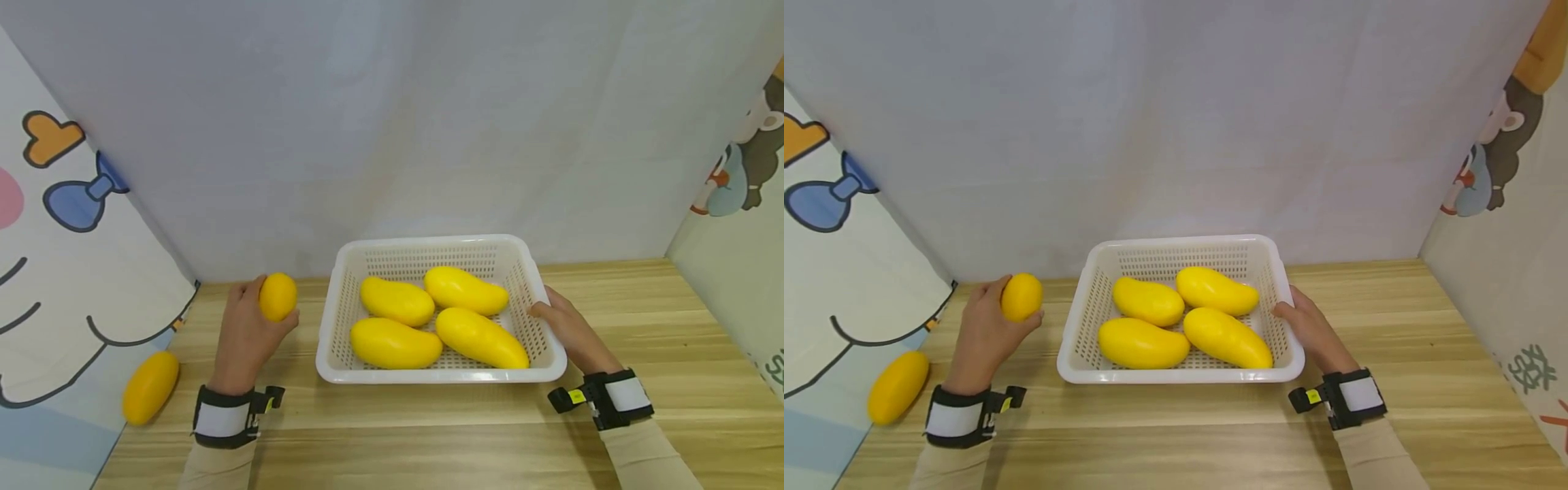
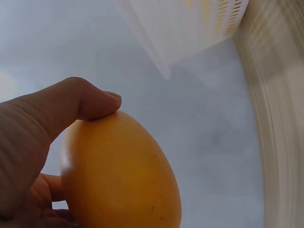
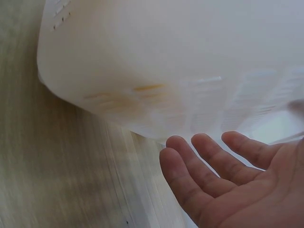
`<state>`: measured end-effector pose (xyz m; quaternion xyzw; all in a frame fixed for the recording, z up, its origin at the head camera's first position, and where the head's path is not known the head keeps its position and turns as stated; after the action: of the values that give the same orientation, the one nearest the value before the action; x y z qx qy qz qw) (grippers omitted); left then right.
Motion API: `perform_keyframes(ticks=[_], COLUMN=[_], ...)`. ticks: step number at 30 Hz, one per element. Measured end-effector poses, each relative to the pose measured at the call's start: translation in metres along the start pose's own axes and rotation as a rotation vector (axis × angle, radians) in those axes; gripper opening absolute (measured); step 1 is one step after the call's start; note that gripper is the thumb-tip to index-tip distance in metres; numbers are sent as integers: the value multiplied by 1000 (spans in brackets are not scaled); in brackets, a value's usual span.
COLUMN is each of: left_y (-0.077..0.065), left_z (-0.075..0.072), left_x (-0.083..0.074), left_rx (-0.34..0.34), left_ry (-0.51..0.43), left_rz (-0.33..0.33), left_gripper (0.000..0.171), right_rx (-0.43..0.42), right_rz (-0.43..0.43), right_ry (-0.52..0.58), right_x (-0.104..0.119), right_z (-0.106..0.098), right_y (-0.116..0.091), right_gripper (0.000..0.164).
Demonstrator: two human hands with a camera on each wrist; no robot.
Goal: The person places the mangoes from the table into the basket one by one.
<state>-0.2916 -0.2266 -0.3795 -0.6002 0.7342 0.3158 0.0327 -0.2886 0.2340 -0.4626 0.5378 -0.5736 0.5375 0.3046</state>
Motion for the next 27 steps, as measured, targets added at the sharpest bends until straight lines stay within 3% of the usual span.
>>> perform_keyframes(ticks=[16, 27], left_y=[3, 8], left_z=[-18, -21], left_x=[-36, -63], left_rx=[-87, -115], left_ry=[-59, -92], left_rz=[75, 215], left_gripper=[78, 77], right_rx=[-2, 0], right_rz=[1, 2], right_ry=[-10, -3], right_x=[2, 3], right_z=[0, 0], right_y=[-3, -3], right_gripper=[55, 55])
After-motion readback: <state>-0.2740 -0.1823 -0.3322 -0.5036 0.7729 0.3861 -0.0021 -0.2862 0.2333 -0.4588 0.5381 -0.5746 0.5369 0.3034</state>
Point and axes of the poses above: each hand's wrist, its own y-axis towards the middle knuckle, its own z-axis out of the palm, x = y × z, the point moved 8 cm from there along y, towards the middle knuckle, and after that the axes turned 10 degrees about z, right-handed, at the moved point
